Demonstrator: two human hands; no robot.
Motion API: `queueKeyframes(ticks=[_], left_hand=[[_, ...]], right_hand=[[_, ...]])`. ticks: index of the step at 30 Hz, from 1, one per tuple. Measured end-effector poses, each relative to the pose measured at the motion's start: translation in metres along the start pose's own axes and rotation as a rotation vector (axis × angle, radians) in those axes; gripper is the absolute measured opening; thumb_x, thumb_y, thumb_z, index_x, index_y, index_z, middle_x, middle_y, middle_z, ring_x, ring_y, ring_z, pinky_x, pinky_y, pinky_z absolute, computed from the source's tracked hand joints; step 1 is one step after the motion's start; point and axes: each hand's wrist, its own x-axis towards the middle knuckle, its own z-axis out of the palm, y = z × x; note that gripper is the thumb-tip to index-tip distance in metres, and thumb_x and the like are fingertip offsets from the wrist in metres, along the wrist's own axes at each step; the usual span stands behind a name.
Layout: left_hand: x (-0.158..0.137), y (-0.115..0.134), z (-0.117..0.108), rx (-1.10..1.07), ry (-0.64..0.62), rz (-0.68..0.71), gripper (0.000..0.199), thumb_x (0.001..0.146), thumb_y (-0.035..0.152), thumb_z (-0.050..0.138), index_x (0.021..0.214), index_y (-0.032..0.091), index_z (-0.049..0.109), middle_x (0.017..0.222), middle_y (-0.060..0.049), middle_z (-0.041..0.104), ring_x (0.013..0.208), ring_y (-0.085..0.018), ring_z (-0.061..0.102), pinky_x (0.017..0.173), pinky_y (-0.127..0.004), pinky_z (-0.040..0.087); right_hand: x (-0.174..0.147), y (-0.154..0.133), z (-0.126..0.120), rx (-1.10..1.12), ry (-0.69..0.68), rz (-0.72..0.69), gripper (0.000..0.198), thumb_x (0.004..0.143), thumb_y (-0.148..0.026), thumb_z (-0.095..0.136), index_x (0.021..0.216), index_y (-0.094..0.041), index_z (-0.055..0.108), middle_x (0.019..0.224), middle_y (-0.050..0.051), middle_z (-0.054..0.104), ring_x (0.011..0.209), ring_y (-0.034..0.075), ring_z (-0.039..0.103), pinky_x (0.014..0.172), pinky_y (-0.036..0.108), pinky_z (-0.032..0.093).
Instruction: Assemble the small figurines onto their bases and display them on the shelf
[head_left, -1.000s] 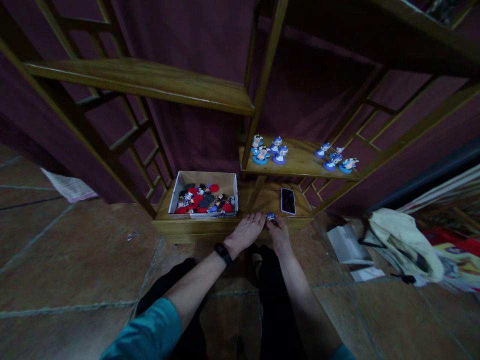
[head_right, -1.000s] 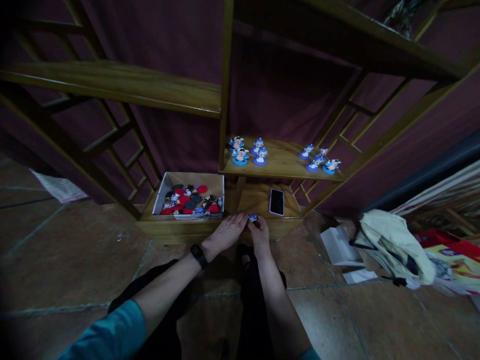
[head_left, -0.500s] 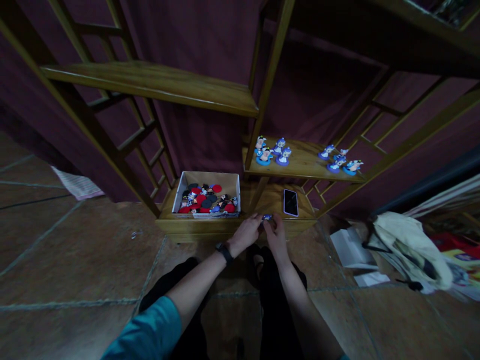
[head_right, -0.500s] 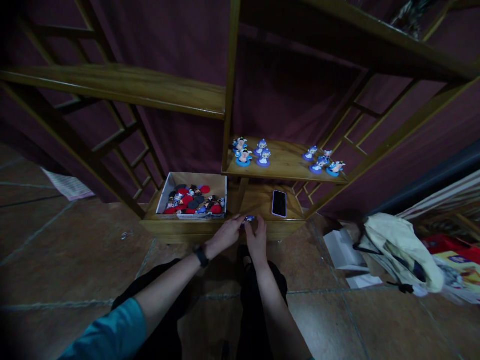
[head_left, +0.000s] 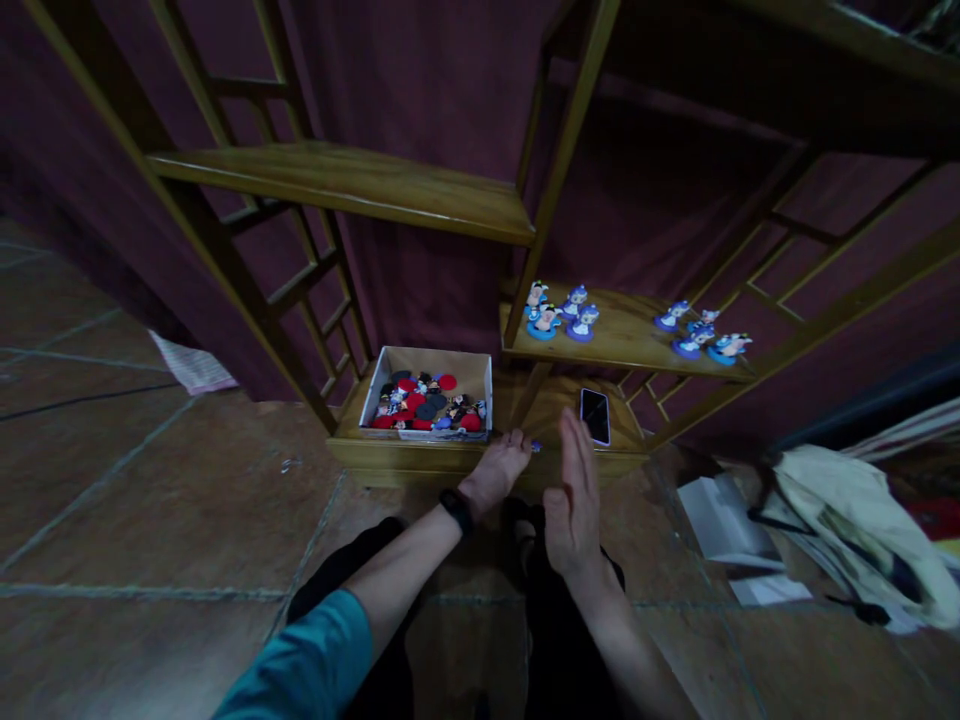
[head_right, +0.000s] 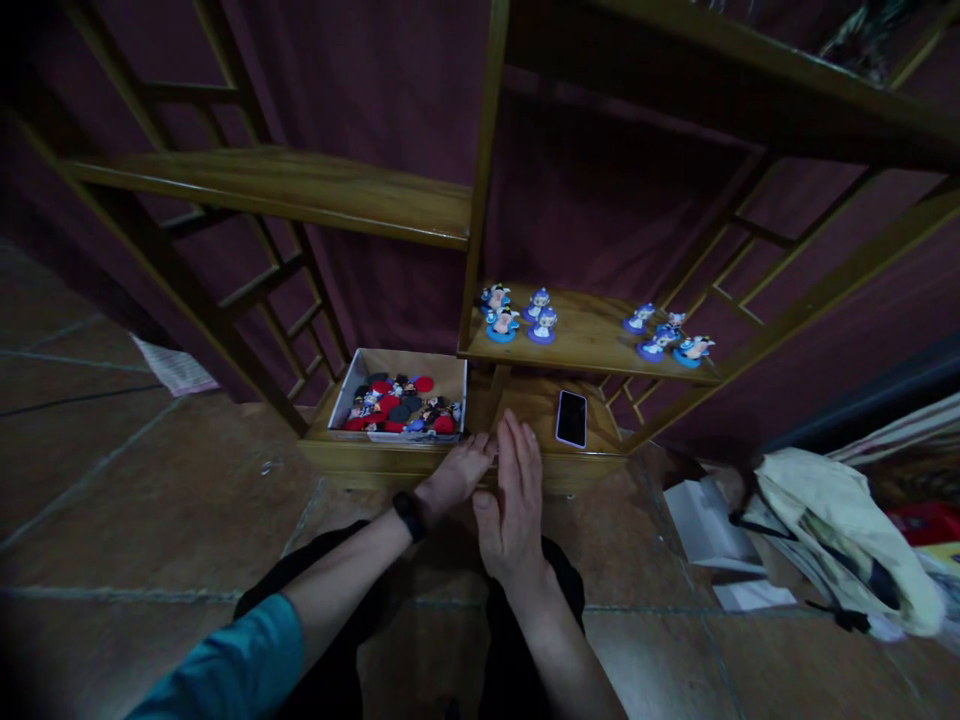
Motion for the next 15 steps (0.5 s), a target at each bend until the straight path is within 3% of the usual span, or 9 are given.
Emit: queueKeyframes(ticks=[2,3,6,8,12,15], left_hand=[[0.001,0.002,0.002,0.028,0.031,-0.039,0.039,0.081,0.003,0.038,0.118,0.011,0.047,0.116,-0.017,0.051,0.108,-0.023,0.05,0.089,-0.037,0.041],[0.002,0.004,0.004,0.037,0.029,-0.043,0.038,0.081,0.002,0.036,0.116,0.011,0.048,0.114,-0.016,0.052,0.106,-0.022,0.051,0.087,-0.035,0.042],[0.004,0.006,0.01,0.039,0.002,-0.056,0.035,0.081,0.0,0.035,0.11,0.011,0.052,0.11,-0.015,0.054,0.103,-0.021,0.053,0.084,-0.034,0.044],[0.005,0.006,0.012,0.007,-0.031,-0.087,0.032,0.081,0.003,0.04,0.109,0.011,0.052,0.108,-0.015,0.056,0.103,-0.022,0.054,0.084,-0.035,0.044],[0.004,-0.001,0.008,-0.057,0.037,-0.029,0.036,0.079,0.003,0.043,0.114,0.009,0.05,0.116,-0.019,0.052,0.111,-0.025,0.05,0.09,-0.038,0.04],[0.003,-0.004,-0.002,-0.096,0.065,-0.058,0.036,0.079,-0.002,0.036,0.109,0.01,0.052,0.113,-0.019,0.054,0.109,-0.024,0.051,0.089,-0.037,0.042]], right_hand=[[-0.004,-0.01,0.002,-0.01,0.119,-0.039,0.062,0.09,-0.049,0.018,0.143,-0.018,0.009,0.149,0.01,0.019,0.136,0.031,0.017,0.106,0.059,0.019],[-0.01,-0.014,0.008,-0.006,0.093,-0.082,0.063,0.09,-0.048,0.021,0.143,-0.017,0.007,0.148,0.01,0.02,0.136,0.03,0.017,0.106,0.057,0.021],[-0.032,-0.019,0.029,0.085,-0.341,-0.306,0.06,0.088,-0.048,0.033,0.141,-0.022,0.021,0.142,0.007,0.036,0.131,0.024,0.031,0.105,0.043,0.033],[-0.035,-0.011,0.032,0.125,-0.482,-0.212,0.054,0.089,-0.044,0.035,0.138,-0.022,0.03,0.138,0.006,0.042,0.127,0.021,0.038,0.103,0.038,0.036],[-0.012,0.025,0.012,0.151,-0.047,0.227,0.04,0.092,-0.035,0.03,0.127,-0.023,0.045,0.133,0.007,0.046,0.124,0.021,0.04,0.104,0.043,0.031],[-0.001,0.052,0.008,0.187,0.023,0.346,0.034,0.089,-0.035,0.037,0.116,-0.022,0.055,0.121,0.008,0.054,0.114,0.02,0.048,0.101,0.042,0.034]])
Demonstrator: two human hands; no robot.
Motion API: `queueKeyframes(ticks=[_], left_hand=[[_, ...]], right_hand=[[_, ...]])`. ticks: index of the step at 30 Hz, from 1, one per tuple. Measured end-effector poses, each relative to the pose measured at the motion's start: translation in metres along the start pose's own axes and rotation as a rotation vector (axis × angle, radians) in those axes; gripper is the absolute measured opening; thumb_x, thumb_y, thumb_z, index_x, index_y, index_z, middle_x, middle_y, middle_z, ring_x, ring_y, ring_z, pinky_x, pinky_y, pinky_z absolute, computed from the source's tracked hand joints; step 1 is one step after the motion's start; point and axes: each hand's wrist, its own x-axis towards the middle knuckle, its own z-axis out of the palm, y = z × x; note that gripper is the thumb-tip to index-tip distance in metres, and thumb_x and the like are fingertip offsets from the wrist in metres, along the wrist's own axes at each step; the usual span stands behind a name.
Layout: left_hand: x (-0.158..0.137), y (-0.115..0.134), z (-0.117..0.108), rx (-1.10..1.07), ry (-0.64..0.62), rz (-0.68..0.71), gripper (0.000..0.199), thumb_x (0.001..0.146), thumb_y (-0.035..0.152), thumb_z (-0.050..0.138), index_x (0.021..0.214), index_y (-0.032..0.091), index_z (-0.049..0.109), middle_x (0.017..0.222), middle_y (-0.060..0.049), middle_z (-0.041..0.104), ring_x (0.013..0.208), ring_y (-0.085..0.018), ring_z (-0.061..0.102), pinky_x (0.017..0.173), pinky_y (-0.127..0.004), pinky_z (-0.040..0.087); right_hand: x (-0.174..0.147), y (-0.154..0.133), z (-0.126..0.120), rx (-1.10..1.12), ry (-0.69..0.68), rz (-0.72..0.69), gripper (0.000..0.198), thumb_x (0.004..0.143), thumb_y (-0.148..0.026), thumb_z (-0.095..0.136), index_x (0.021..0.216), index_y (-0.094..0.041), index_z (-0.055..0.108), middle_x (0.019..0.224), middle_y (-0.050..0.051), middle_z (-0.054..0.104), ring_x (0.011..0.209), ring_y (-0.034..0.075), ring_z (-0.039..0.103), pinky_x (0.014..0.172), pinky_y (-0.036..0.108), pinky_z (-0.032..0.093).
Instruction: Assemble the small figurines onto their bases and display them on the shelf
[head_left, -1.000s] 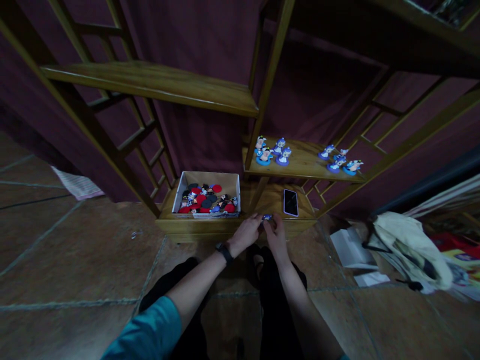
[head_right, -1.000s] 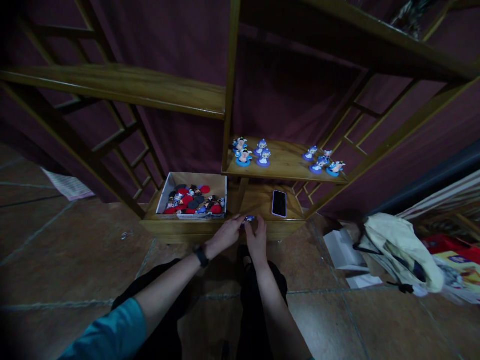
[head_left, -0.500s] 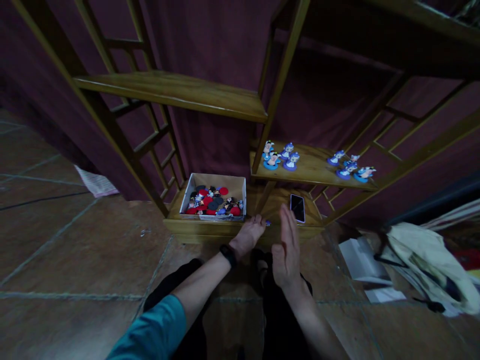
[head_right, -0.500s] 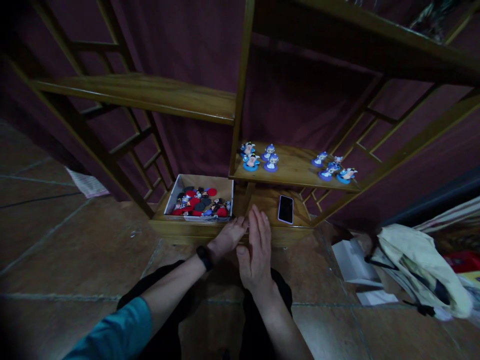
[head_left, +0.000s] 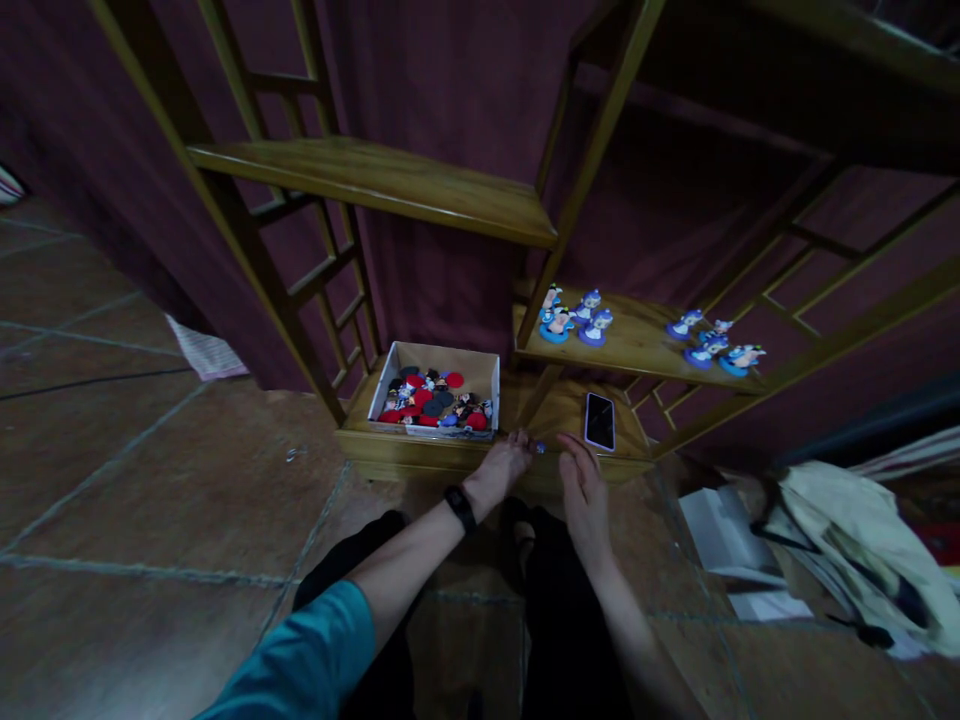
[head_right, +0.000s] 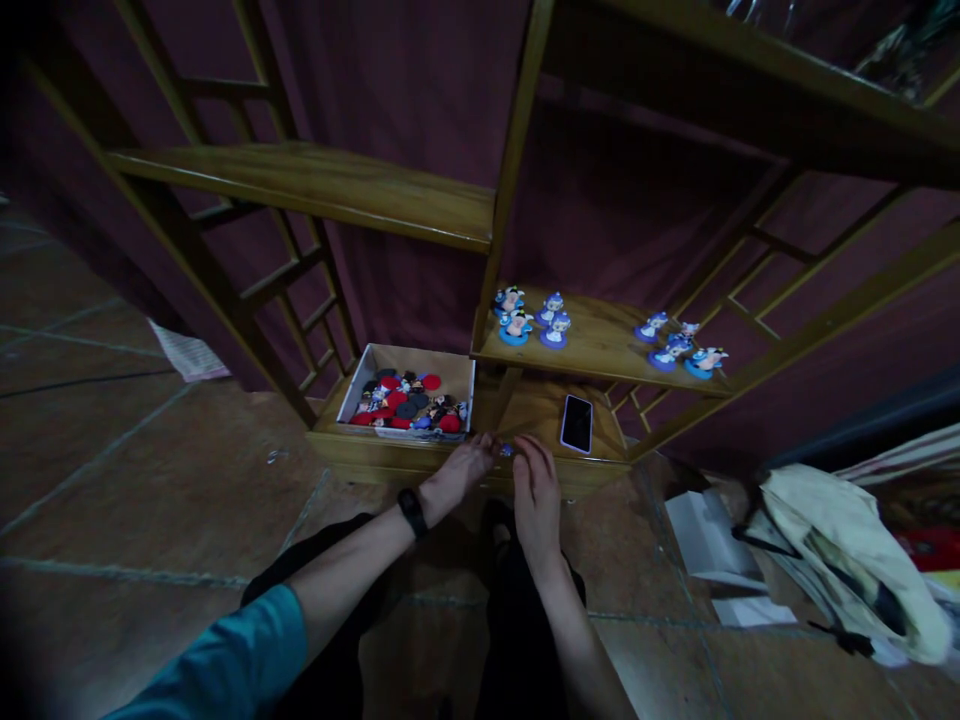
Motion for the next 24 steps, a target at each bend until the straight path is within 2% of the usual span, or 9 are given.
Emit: queueKeyframes(ticks=[3,6,9,11,15,19,24], left_hand=[[-0.002,0.002,-0.008,-0.013,0.03,0.004,0.036,0.078,-0.002,0.038,0.108,0.012,0.051,0.114,-0.017,0.052,0.109,-0.024,0.051,0.088,-0.037,0.042],[-0.003,0.004,-0.012,0.044,0.023,0.018,0.039,0.076,-0.003,0.039,0.111,0.011,0.049,0.115,-0.019,0.051,0.109,-0.026,0.05,0.087,-0.039,0.042],[-0.004,0.006,-0.013,0.073,0.03,0.015,0.04,0.077,-0.003,0.037,0.112,0.011,0.047,0.116,-0.018,0.05,0.11,-0.025,0.05,0.087,-0.038,0.042],[-0.004,0.006,-0.013,0.082,0.057,0.014,0.04,0.077,-0.003,0.036,0.113,0.011,0.046,0.116,-0.018,0.05,0.11,-0.025,0.05,0.087,-0.038,0.042],[-0.004,0.009,-0.014,0.1,0.101,0.016,0.038,0.079,-0.001,0.035,0.113,0.011,0.045,0.114,-0.017,0.05,0.107,-0.024,0.05,0.085,-0.036,0.042],[-0.004,0.012,-0.017,0.06,0.121,0.031,0.037,0.079,0.0,0.037,0.114,0.013,0.043,0.113,-0.015,0.05,0.107,-0.024,0.05,0.087,-0.036,0.041],[-0.005,0.014,-0.02,-0.081,0.105,0.004,0.038,0.077,-0.001,0.039,0.111,0.016,0.042,0.112,-0.012,0.049,0.109,-0.021,0.048,0.091,-0.035,0.039]], right_hand=[[-0.001,0.025,0.012,0.065,0.026,0.114,0.035,0.085,-0.036,0.044,0.112,-0.02,0.056,0.115,0.009,0.056,0.108,0.021,0.051,0.098,0.043,0.036],[-0.009,0.045,0.028,0.157,0.098,0.265,0.043,0.08,-0.038,0.049,0.12,-0.02,0.05,0.123,0.009,0.052,0.112,0.02,0.048,0.101,0.042,0.034],[-0.011,0.056,0.035,0.302,0.171,0.439,0.052,0.075,-0.039,0.055,0.123,-0.022,0.047,0.129,0.007,0.048,0.117,0.021,0.045,0.101,0.04,0.034],[-0.008,0.061,0.037,0.434,0.194,0.552,0.048,0.072,-0.04,0.058,0.117,-0.022,0.051,0.122,0.006,0.054,0.113,0.021,0.049,0.097,0.038,0.038],[0.002,0.065,0.039,0.725,0.058,0.72,0.027,0.072,-0.038,0.057,0.095,-0.023,0.061,0.102,0.003,0.064,0.095,0.018,0.059,0.082,0.033,0.047],[0.012,0.062,0.041,0.912,-0.078,0.736,0.012,0.072,-0.029,0.057,0.08,-0.022,0.063,0.088,0.002,0.068,0.086,0.016,0.062,0.078,0.031,0.048],[0.015,0.067,0.043,0.962,-0.071,0.683,0.013,0.07,-0.025,0.06,0.083,-0.023,0.063,0.085,-0.001,0.068,0.08,0.015,0.063,0.08,0.032,0.048]])
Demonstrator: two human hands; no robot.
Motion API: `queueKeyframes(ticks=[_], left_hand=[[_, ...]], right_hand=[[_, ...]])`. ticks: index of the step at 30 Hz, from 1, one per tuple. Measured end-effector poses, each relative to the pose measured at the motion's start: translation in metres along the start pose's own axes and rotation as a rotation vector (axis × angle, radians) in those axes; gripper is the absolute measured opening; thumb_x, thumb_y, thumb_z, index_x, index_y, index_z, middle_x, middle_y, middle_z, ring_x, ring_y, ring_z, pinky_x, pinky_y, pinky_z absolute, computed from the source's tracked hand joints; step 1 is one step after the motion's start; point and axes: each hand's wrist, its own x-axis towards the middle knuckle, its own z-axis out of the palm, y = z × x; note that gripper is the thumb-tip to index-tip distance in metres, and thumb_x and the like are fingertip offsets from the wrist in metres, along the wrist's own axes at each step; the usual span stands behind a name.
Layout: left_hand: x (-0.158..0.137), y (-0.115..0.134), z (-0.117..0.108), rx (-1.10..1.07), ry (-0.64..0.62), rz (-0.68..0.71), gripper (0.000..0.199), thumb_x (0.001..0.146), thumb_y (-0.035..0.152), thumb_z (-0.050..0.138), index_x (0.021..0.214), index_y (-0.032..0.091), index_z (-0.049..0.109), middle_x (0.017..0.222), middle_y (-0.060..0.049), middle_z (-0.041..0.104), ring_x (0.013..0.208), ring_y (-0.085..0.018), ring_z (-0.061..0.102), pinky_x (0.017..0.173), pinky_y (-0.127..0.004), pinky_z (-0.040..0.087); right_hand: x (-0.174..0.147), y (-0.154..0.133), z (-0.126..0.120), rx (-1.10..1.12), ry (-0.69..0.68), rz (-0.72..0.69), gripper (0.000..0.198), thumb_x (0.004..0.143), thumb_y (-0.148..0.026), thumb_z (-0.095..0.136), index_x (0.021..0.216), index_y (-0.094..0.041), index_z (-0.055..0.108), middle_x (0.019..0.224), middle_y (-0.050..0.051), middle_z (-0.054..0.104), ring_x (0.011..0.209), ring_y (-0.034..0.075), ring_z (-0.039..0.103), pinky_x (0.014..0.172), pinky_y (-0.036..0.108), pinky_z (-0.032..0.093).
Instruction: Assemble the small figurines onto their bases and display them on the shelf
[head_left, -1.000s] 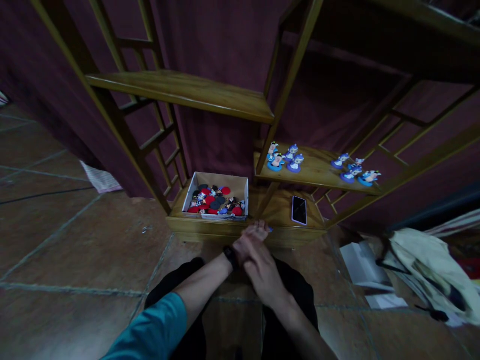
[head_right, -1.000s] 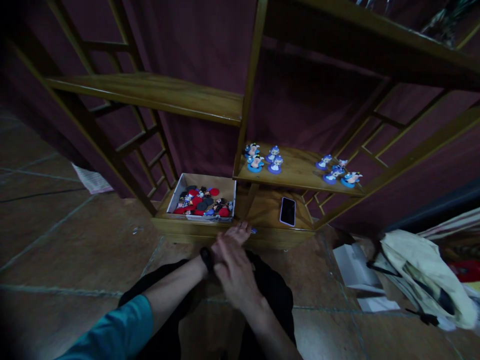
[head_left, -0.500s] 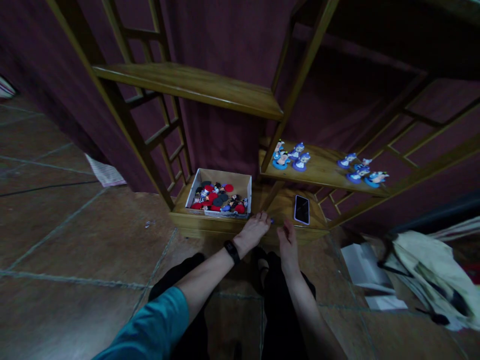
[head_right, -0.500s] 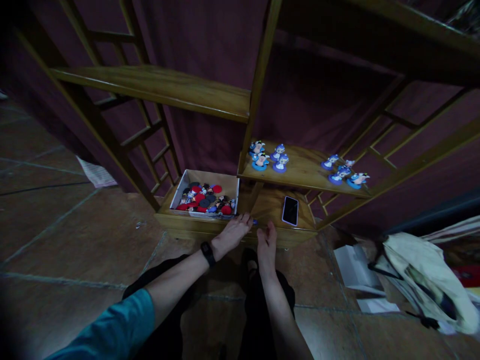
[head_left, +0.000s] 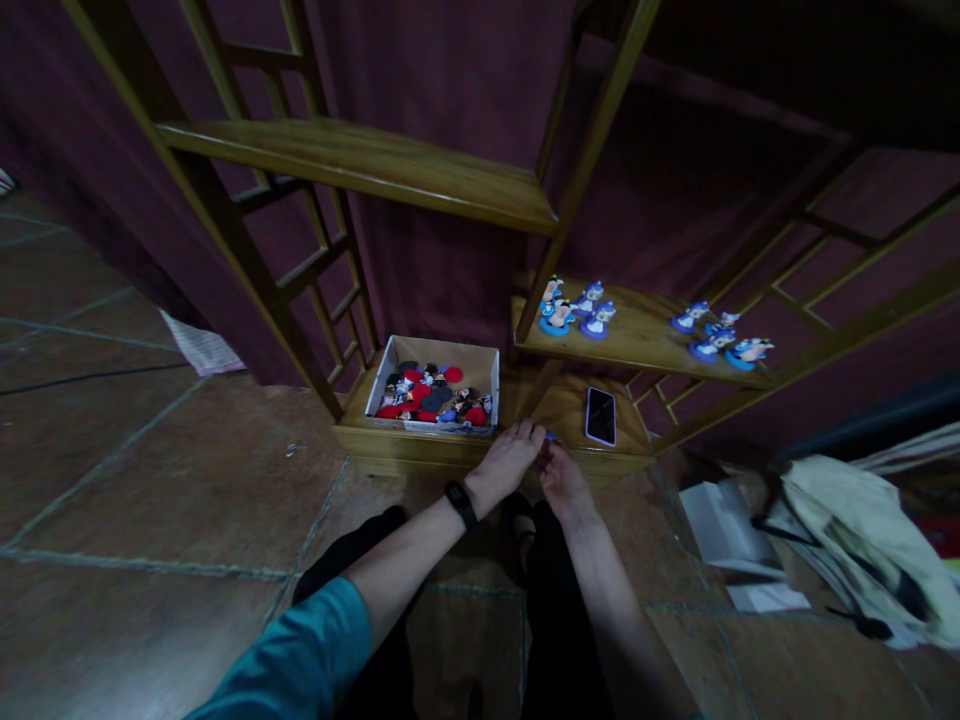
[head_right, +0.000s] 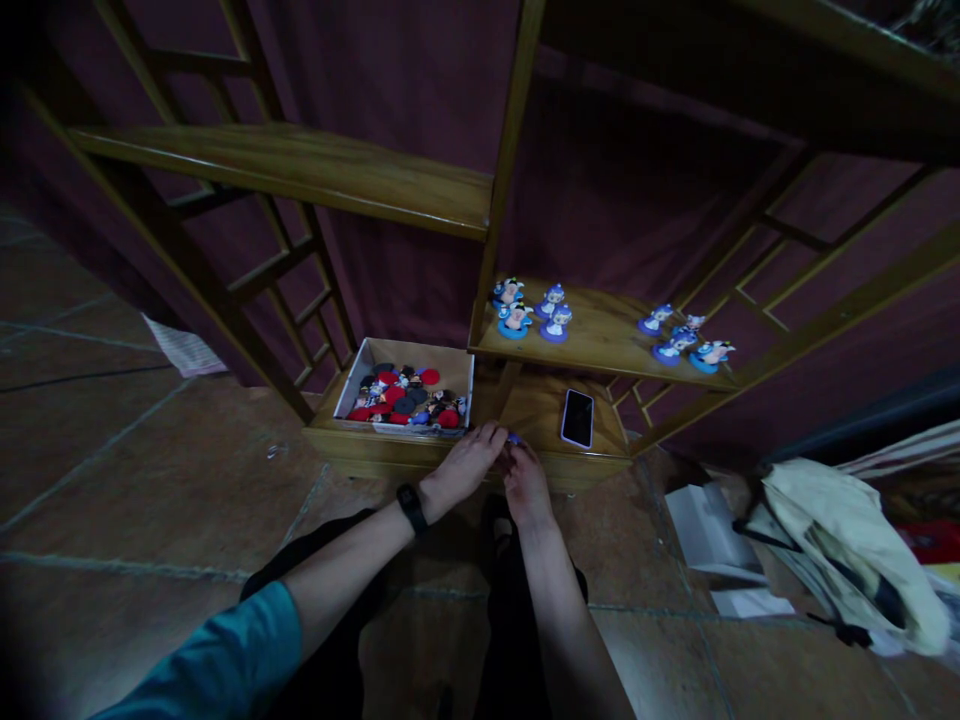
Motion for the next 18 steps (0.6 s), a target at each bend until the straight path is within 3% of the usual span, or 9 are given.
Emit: queueKeyframes(ticks=[5,13,18], left_hand=[[0.002,-0.003,0.003,-0.21,-0.017,-0.092,0.033,0.079,0.001,0.039,0.106,0.018,0.045,0.108,-0.008,0.05,0.098,-0.016,0.054,0.087,-0.031,0.043],[0.005,-0.005,0.013,-0.456,0.075,-0.127,0.04,0.071,0.0,0.048,0.106,0.017,0.057,0.106,-0.007,0.06,0.101,-0.017,0.055,0.091,-0.031,0.042],[0.009,-0.013,0.022,-0.639,0.112,-0.276,0.04,0.067,0.005,0.057,0.104,0.018,0.059,0.101,-0.004,0.065,0.093,-0.017,0.059,0.085,-0.03,0.045]], right_hand=[[0.004,0.003,-0.002,-0.037,0.087,-0.069,0.019,0.066,-0.029,0.066,0.083,-0.021,0.064,0.088,0.001,0.068,0.082,0.017,0.063,0.08,0.035,0.049],[0.004,0.003,0.0,-0.035,0.111,-0.105,0.02,0.066,-0.032,0.069,0.081,-0.02,0.064,0.083,0.0,0.067,0.08,0.015,0.062,0.074,0.029,0.049],[0.003,0.003,0.002,-0.069,0.145,-0.127,0.025,0.064,-0.033,0.07,0.085,-0.02,0.064,0.089,0.002,0.067,0.082,0.016,0.062,0.07,0.029,0.049]])
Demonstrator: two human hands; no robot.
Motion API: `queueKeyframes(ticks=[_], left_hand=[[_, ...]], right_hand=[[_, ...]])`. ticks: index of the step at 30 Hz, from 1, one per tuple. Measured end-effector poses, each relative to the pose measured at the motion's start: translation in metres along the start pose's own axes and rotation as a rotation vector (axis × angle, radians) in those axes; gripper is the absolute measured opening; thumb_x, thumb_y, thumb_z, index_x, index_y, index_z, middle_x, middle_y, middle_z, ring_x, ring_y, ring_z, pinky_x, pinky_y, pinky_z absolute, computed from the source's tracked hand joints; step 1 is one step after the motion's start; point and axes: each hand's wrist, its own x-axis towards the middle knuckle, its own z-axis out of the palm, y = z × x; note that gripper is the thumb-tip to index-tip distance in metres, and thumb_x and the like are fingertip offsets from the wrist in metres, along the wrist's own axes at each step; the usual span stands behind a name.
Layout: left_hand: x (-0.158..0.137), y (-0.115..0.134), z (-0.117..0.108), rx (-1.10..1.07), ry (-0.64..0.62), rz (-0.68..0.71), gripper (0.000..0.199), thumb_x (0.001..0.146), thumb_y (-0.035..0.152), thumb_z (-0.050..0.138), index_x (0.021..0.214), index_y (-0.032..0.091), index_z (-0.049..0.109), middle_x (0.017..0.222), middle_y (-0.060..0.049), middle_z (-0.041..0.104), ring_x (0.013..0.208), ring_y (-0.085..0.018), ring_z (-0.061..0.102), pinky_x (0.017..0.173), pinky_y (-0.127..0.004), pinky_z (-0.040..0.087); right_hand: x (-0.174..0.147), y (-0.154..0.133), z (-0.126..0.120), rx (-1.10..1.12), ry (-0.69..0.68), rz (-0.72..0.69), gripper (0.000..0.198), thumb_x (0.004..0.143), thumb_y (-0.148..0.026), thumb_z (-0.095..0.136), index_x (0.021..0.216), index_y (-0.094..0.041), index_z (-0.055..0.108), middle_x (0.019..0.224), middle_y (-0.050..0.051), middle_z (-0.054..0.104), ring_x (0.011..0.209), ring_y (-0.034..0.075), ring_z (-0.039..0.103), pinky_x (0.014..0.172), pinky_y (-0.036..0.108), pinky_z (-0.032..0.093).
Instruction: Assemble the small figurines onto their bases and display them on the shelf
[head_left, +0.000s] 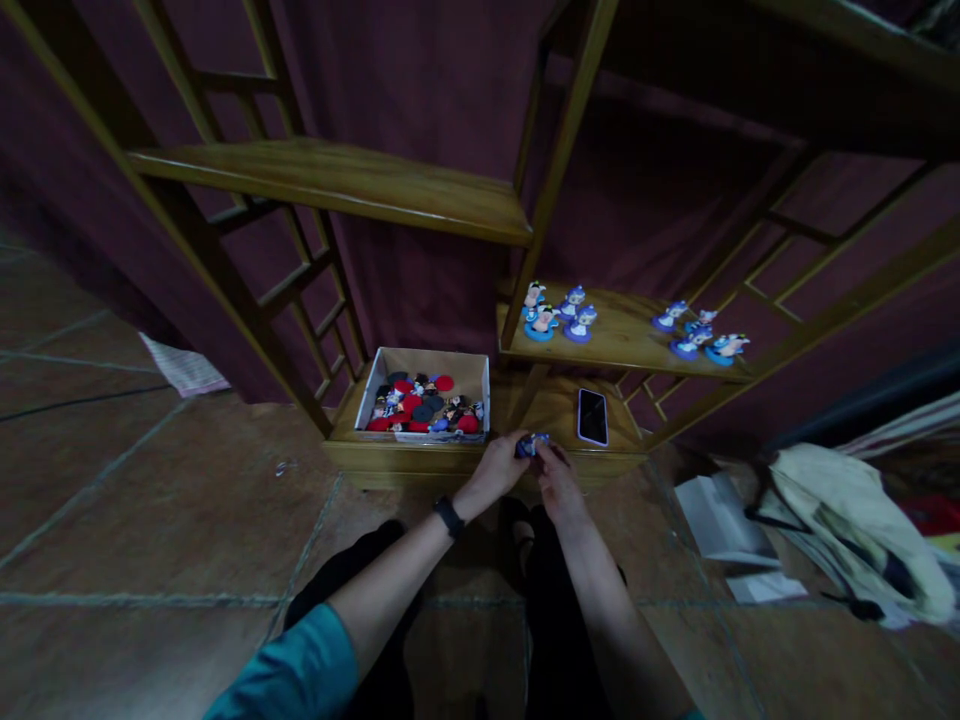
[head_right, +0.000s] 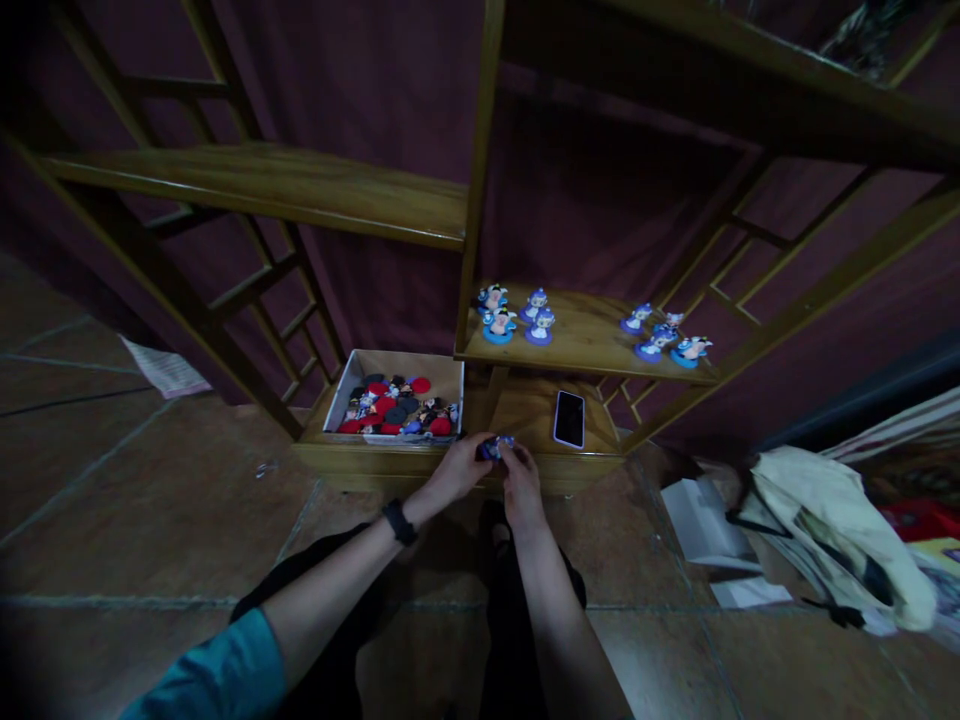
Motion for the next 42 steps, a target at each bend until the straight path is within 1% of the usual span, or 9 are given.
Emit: queueKeyframes(ticks=[5,11,15,23,26,29,35,38,42], left_hand=[[0.005,-0.012,0.0,-0.356,0.041,-0.187,0.024,0.062,0.018,0.068,0.084,0.014,0.06,0.076,0.0,0.065,0.074,-0.014,0.06,0.071,-0.028,0.047],[0.002,-0.006,-0.01,-0.751,-0.076,-0.284,0.031,0.058,0.027,0.074,0.084,0.013,0.063,0.082,-0.004,0.067,0.075,-0.014,0.061,0.075,-0.029,0.046],[0.002,-0.003,-0.012,-0.775,-0.043,-0.266,0.035,0.054,0.025,0.076,0.084,0.014,0.061,0.081,-0.002,0.066,0.075,-0.013,0.061,0.075,-0.029,0.046],[0.006,0.009,-0.008,-0.574,-0.006,-0.114,0.039,0.049,0.026,0.077,0.081,0.017,0.055,0.075,0.001,0.063,0.071,-0.015,0.058,0.07,-0.029,0.046],[0.003,0.02,-0.012,-0.589,-0.082,-0.058,0.042,0.054,0.029,0.075,0.09,0.018,0.057,0.085,-0.002,0.064,0.079,-0.017,0.059,0.075,-0.031,0.046],[0.003,0.022,-0.016,-0.613,-0.046,-0.125,0.045,0.06,0.038,0.071,0.098,0.019,0.058,0.094,-0.005,0.065,0.086,-0.019,0.059,0.076,-0.031,0.046],[0.01,0.006,-0.019,-0.584,-0.135,-0.203,0.039,0.058,0.043,0.072,0.086,0.017,0.063,0.084,-0.005,0.065,0.083,-0.02,0.059,0.072,-0.029,0.045],[0.011,0.006,-0.019,-0.572,-0.144,-0.208,0.04,0.057,0.044,0.072,0.085,0.017,0.064,0.082,-0.005,0.066,0.079,-0.019,0.059,0.07,-0.028,0.045],[0.011,0.008,-0.022,-0.545,-0.15,-0.184,0.038,0.057,0.045,0.071,0.082,0.017,0.065,0.081,-0.005,0.065,0.078,-0.019,0.058,0.07,-0.028,0.044]], right_hand=[[-0.004,-0.005,0.006,-0.011,0.002,0.026,0.027,0.062,-0.031,0.071,0.085,-0.019,0.065,0.09,0.003,0.068,0.081,0.016,0.063,0.071,0.028,0.048],[-0.006,-0.01,0.011,-0.057,-0.036,-0.027,0.028,0.064,-0.032,0.07,0.089,-0.021,0.064,0.089,0.0,0.068,0.079,0.015,0.061,0.073,0.028,0.047],[-0.005,-0.014,0.012,-0.163,-0.055,-0.16,0.027,0.066,-0.032,0.067,0.09,-0.021,0.064,0.089,0.0,0.067,0.083,0.016,0.06,0.081,0.03,0.046],[-0.006,-0.034,0.004,-0.279,-0.148,-0.317,0.037,0.066,-0.033,0.068,0.101,-0.023,0.061,0.091,0.002,0.066,0.086,0.018,0.06,0.082,0.033,0.047],[-0.006,-0.062,-0.001,-0.329,-0.189,-0.364,0.036,0.066,-0.033,0.07,0.099,-0.023,0.062,0.086,0.001,0.064,0.082,0.017,0.059,0.077,0.03,0.048],[0.002,-0.113,-0.003,-0.293,-0.218,-0.424,0.038,0.067,-0.034,0.07,0.102,-0.024,0.06,0.086,0.0,0.063,0.078,0.015,0.058,0.073,0.029,0.048],[0.06,-0.222,0.008,-0.398,-0.215,-0.676,0.038,0.067,-0.032,0.069,0.103,-0.023,0.058,0.076,-0.003,0.057,0.069,0.011,0.053,0.069,0.025,0.046],[0.102,-0.249,0.019,-0.487,-0.203,-0.741,0.036,0.066,-0.032,0.068,0.099,-0.022,0.058,0.071,-0.004,0.054,0.065,0.009,0.051,0.067,0.024,0.045],[0.15,-0.258,0.036,-0.53,-0.224,-0.718,0.036,0.064,-0.031,0.067,0.097,-0.02,0.056,0.071,-0.004,0.054,0.065,0.01,0.051,0.067,0.025,0.044]])
